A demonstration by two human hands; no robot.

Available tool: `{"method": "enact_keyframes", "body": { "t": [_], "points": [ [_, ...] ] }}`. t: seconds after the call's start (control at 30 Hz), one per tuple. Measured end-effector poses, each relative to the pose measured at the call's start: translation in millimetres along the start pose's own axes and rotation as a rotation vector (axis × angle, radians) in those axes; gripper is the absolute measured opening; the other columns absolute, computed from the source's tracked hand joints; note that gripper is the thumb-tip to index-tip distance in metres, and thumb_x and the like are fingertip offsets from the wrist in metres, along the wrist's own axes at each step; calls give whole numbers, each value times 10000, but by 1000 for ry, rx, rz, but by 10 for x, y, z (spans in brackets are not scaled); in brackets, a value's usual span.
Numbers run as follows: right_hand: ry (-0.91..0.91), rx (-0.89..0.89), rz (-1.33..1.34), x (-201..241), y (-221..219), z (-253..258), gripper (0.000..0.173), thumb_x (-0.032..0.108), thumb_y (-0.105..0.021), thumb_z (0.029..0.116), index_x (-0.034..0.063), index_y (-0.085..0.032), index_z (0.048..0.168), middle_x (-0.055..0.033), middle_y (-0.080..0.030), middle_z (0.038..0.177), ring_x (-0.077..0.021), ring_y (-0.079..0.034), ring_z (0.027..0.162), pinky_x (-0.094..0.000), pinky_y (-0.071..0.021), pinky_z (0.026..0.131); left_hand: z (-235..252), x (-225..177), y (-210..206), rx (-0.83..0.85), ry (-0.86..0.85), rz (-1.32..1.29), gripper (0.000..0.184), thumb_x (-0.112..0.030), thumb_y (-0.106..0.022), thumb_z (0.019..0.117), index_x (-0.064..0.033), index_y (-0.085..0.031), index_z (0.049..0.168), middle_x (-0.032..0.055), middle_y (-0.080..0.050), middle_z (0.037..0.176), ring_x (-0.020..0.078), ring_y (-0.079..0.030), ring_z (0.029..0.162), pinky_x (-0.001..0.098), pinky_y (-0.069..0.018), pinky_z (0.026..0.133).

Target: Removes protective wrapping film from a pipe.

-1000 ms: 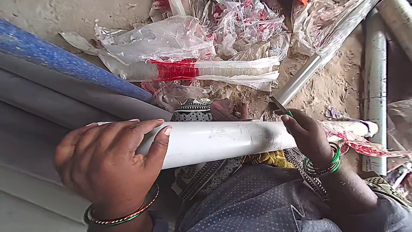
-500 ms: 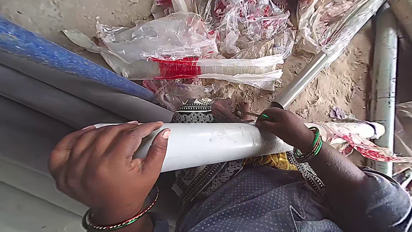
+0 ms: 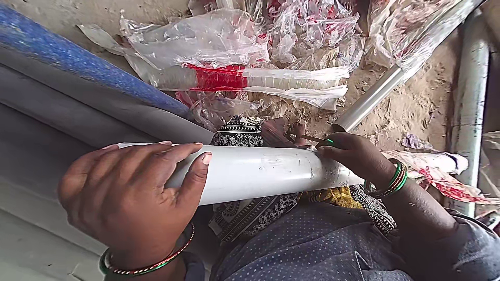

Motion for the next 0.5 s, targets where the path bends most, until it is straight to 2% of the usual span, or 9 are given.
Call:
{"method": "enact_keyframes", "body": {
  "t": [0.07,0.2,0.27,0.33,0.37,0.43,0.5],
  "points": [
    [-5,42,-30,35,-71,47,199,237,-712,979,38,-720,980,-91,-651,867,-194,-588,761,-432,-474,706,-8,-7,16,-12,-6,-1,452,-452,-564,998,-56,-769,1073,235,-727,1044,406,-677,1051,591,-389,1052],
    [53,17,-99,103,-90,69,185,184,-675,995,5,-703,959,-124,-648,877,-240,-610,772,-458,-489,702,5,-34,25,-20,-10,-3,451,-451,-561,999,-57,-771,1067,238,-728,1025,408,-680,1036,590,-392,1045],
    [74,-17,-27,116,-35,19,171,162,-661,1001,10,-686,927,-77,-605,799,-159,-543,691,-371,-455,648,13,-39,22,-16,-9,-9,456,-452,-561,1000,-52,-769,1069,239,-728,1028,406,-681,1038,592,-387,1053],
    [57,-39,176,44,7,-40,132,154,-651,997,87,-654,883,62,-495,657,1,-430,571,-193,-366,559,13,-33,22,-10,-10,-13,456,-453,-559,1001,-52,-767,1070,239,-727,1034,402,-681,1045,592,-387,1058],
    [49,-40,289,-11,4,-60,103,143,-644,987,109,-655,890,102,-481,631,40,-413,544,-151,-354,542,12,-32,23,-9,-13,-18,454,-448,-561,1002,-48,-765,1071,241,-726,1030,405,-680,1040,595,-387,1055],
    [21,-39,419,-102,-24,-82,81,133,-636,974,125,-655,896,118,-494,622,47,-423,532,-144,-367,542,9,-27,17,-5,-14,-20,451,-441,-560,1002,-46,-762,1077,243,-725,1028,409,-681,1038,603,-387,1053],
    [28,-62,441,-129,-16,-81,88,144,-636,978,134,-649,892,122,-488,611,47,-410,516,-141,-360,526,11,-25,13,-7,-9,-19,438,-433,-565,1003,-51,-762,1085,240,-724,1030,407,-680,1041,602,-385,1058]
  ]
}}
Point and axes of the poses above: each hand's wrist, its own z-axis towards the middle knuckle, its own y-axis out of the back of the hand, x = y × z, the point moved 10 cm from there along z, towards the middle knuckle
